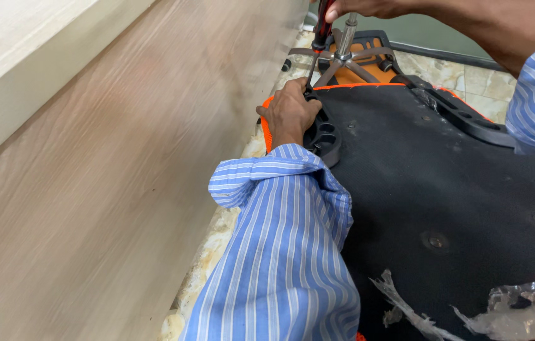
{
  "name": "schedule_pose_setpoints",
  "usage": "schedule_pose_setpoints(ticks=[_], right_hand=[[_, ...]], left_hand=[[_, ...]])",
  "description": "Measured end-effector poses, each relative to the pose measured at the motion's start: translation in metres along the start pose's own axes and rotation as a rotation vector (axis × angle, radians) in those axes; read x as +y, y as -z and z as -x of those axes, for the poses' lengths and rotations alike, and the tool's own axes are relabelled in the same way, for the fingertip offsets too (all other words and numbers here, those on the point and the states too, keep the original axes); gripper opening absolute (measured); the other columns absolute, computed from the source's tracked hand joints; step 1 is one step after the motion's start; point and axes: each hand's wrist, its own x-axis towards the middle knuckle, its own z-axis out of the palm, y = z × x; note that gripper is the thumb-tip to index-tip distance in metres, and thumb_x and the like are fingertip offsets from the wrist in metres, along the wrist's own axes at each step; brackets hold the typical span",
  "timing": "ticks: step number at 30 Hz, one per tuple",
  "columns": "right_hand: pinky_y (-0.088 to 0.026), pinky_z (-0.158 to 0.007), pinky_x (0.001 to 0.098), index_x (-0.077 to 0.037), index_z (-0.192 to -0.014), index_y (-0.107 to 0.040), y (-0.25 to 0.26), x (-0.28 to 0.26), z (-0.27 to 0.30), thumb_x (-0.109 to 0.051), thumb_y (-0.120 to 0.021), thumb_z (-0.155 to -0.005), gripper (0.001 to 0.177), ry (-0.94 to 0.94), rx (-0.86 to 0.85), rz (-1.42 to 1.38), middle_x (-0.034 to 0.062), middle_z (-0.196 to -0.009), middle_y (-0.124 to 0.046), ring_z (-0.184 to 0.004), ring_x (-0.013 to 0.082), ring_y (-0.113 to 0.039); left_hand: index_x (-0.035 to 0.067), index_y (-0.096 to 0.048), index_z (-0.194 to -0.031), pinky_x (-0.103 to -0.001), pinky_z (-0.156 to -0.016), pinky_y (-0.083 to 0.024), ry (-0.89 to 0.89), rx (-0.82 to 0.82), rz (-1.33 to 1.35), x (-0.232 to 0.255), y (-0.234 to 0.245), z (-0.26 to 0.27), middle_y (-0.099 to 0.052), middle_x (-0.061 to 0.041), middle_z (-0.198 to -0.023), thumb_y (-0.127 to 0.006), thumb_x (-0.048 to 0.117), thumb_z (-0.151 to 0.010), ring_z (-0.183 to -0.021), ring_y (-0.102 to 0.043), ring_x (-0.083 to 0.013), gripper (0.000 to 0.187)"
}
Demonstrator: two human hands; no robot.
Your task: The person uses a screwdriver to tighten screws into a black plastic bracket attached to the underside of an orange mesh chair seat. The person holds the bracket with one hand and turns the screwdriver with the other to secure the bracket to the seat.
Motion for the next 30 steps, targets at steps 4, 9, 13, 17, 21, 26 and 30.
schedule_pose_setpoints(ticks=[4, 9, 13, 17, 21, 26, 30], right_hand=[[-0.057, -0.082, 0.0394, -0.002, -0.122, -0.069, 0.004, -0.017, -0.001, -0.026, -0.067, -0.103, 0.03, 0.022, 0.0, 0.161, 0.0121, -0.102, -0.072, -0.091, 0.0241, -0.07], [-0.058, -0.074, 0.0362, -0.001, -0.114, -0.068, 0.012, -0.039, 0.003, -0.022, -0.066, -0.104, 0.024, 0.152, -0.018, 0.175, 0.0112, -0.096, -0.072, -0.085, 0.0222, -0.071], [-0.057, -0.069, 0.0349, 0.001, -0.114, -0.067, 0.011, -0.049, 0.003, -0.025, -0.066, -0.105, 0.028, 0.179, 0.014, 0.237, 0.0128, -0.094, -0.071, -0.08, 0.0221, -0.07], [-0.053, -0.054, 0.0379, 0.002, -0.113, -0.069, 0.004, -0.074, 0.0, -0.028, -0.063, -0.108, 0.031, 0.022, 0.042, 0.395, 0.014, -0.078, -0.068, -0.061, 0.0245, -0.065], [-0.048, -0.041, 0.042, 0.001, -0.105, -0.072, -0.006, -0.109, 0.005, -0.032, -0.059, -0.111, 0.036, -0.358, 0.045, 0.521, 0.016, -0.061, -0.064, -0.047, 0.025, -0.06], [-0.049, -0.045, 0.042, -0.001, -0.102, -0.072, 0.005, -0.117, 0.001, -0.032, -0.066, -0.104, 0.031, -0.374, 0.038, 0.47, 0.0158, -0.064, -0.066, -0.052, 0.0245, -0.061], [-0.05, -0.05, 0.0398, 0.002, -0.099, -0.069, 0.007, -0.098, -0.008, -0.038, -0.075, -0.095, 0.04, 0.009, -0.001, 0.429, 0.0128, -0.071, -0.068, -0.059, 0.0254, -0.064]], left_hand=[[0.028, -0.066, -0.128, -0.064, -0.119, -0.016, -0.037, 0.057, 0.021, -0.001, -0.002, 0.0, -0.076, 0.002, -0.112, -0.081, 0.026, -0.071, -0.113, -0.067, -0.021, 0.06], [0.03, -0.066, -0.131, -0.063, -0.119, -0.017, -0.001, 0.013, -0.015, -0.001, -0.001, 0.0, -0.076, -0.001, -0.111, -0.079, 0.028, -0.074, -0.113, -0.067, -0.0226, 0.058], [0.029, -0.066, -0.13, -0.065, -0.117, -0.019, -0.013, 0.013, -0.043, 0.0, -0.001, 0.001, -0.075, -0.002, -0.111, -0.079, 0.029, -0.075, -0.115, -0.066, -0.0232, 0.056], [0.029, -0.065, -0.129, -0.068, -0.116, -0.017, -0.029, 0.026, -0.046, 0.001, 0.0, 0.0, -0.075, -0.002, -0.111, -0.08, 0.028, -0.075, -0.115, -0.065, -0.0228, 0.056], [0.032, -0.067, -0.128, -0.068, -0.117, -0.019, 0.012, -0.048, -0.079, 0.004, 0.0, -0.001, -0.077, -0.001, -0.11, -0.078, 0.027, -0.077, -0.116, -0.066, -0.0225, 0.052], [0.032, -0.066, -0.128, -0.072, -0.114, -0.015, -0.016, -0.023, -0.042, 0.009, 0.005, 0.0, -0.073, -0.001, -0.111, -0.08, 0.022, -0.072, -0.115, -0.064, -0.024, 0.058], [0.031, -0.068, -0.127, -0.069, -0.119, -0.014, 0.002, -0.058, -0.03, 0.009, 0.006, 0.003, -0.077, -0.002, -0.106, -0.078, 0.023, -0.076, -0.114, -0.067, -0.0236, 0.052]])
